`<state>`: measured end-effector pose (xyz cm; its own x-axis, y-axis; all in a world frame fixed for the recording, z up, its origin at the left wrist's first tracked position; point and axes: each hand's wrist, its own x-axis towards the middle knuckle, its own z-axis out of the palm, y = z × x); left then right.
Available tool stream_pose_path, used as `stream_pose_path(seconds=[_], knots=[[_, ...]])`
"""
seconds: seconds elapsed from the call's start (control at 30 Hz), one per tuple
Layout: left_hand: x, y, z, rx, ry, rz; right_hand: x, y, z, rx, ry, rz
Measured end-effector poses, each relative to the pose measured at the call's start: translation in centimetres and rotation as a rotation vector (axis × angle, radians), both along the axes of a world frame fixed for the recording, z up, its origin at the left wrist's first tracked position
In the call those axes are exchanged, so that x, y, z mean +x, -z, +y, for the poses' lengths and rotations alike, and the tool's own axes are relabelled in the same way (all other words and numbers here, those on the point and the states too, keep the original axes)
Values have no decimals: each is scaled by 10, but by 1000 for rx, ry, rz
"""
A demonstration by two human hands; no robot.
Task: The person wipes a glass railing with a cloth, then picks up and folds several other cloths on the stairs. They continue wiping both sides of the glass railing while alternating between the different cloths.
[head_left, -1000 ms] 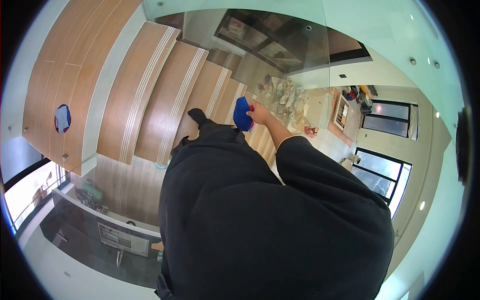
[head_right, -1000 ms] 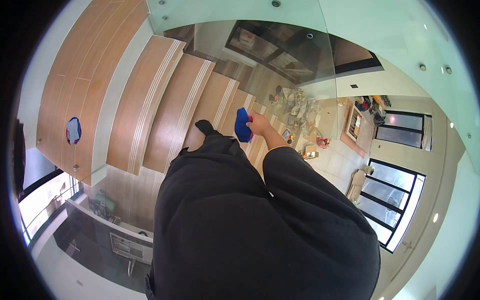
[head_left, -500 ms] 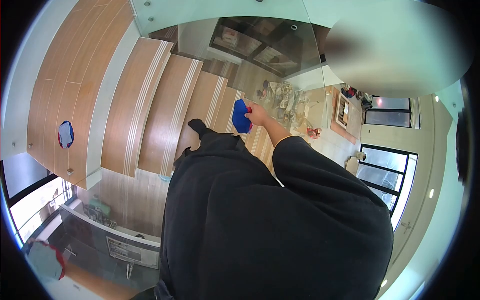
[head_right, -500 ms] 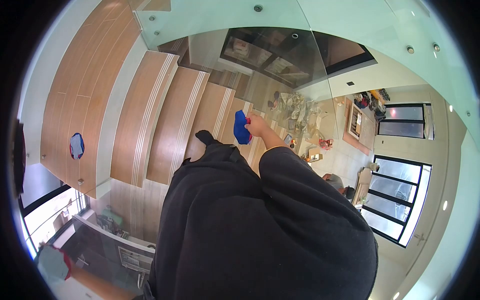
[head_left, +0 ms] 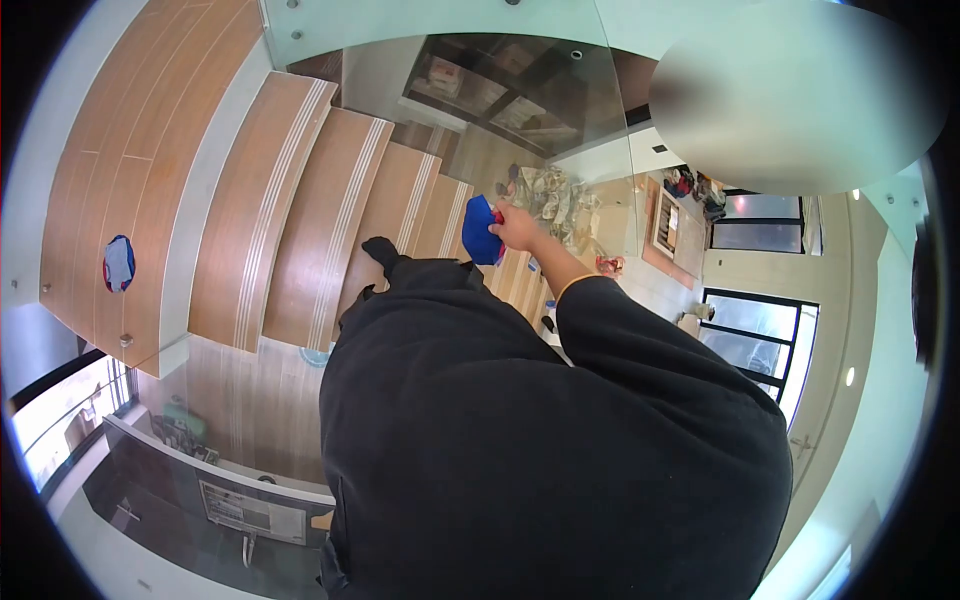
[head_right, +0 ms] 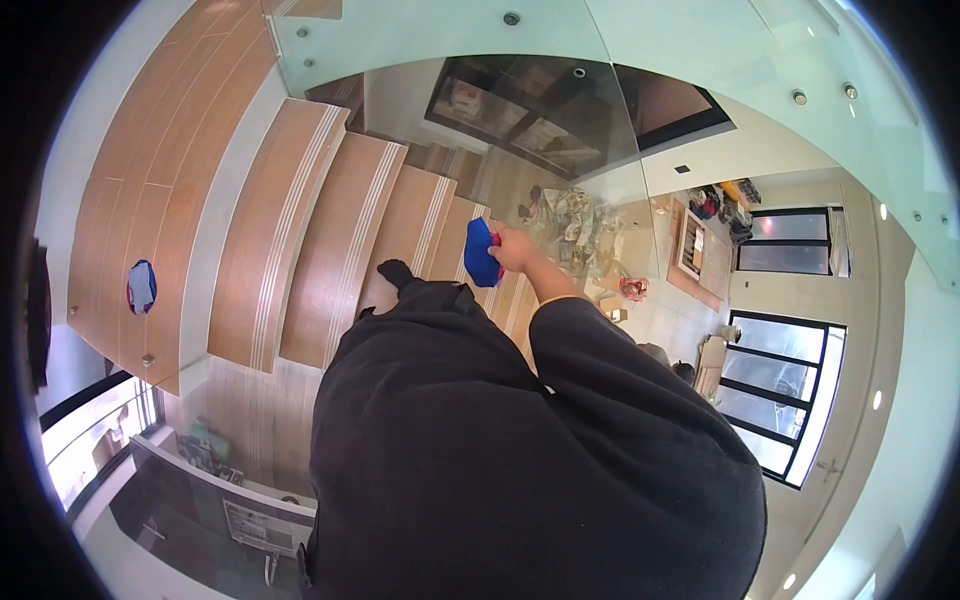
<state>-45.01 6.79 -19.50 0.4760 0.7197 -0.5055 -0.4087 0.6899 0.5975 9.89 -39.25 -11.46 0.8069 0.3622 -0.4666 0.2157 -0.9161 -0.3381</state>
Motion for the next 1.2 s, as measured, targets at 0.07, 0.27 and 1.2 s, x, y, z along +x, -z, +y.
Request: stream_pose_path(seconds=[0.07, 0.27, 1.2], knots=[[2, -1, 6, -23, 16, -43, -5, 13, 0, 89, 27, 13], [56, -120, 116, 99, 56, -589, -7, 27, -15, 169, -33, 240], [48, -300, 107, 581, 99, -81, 38, 71, 1, 128, -175, 125]])
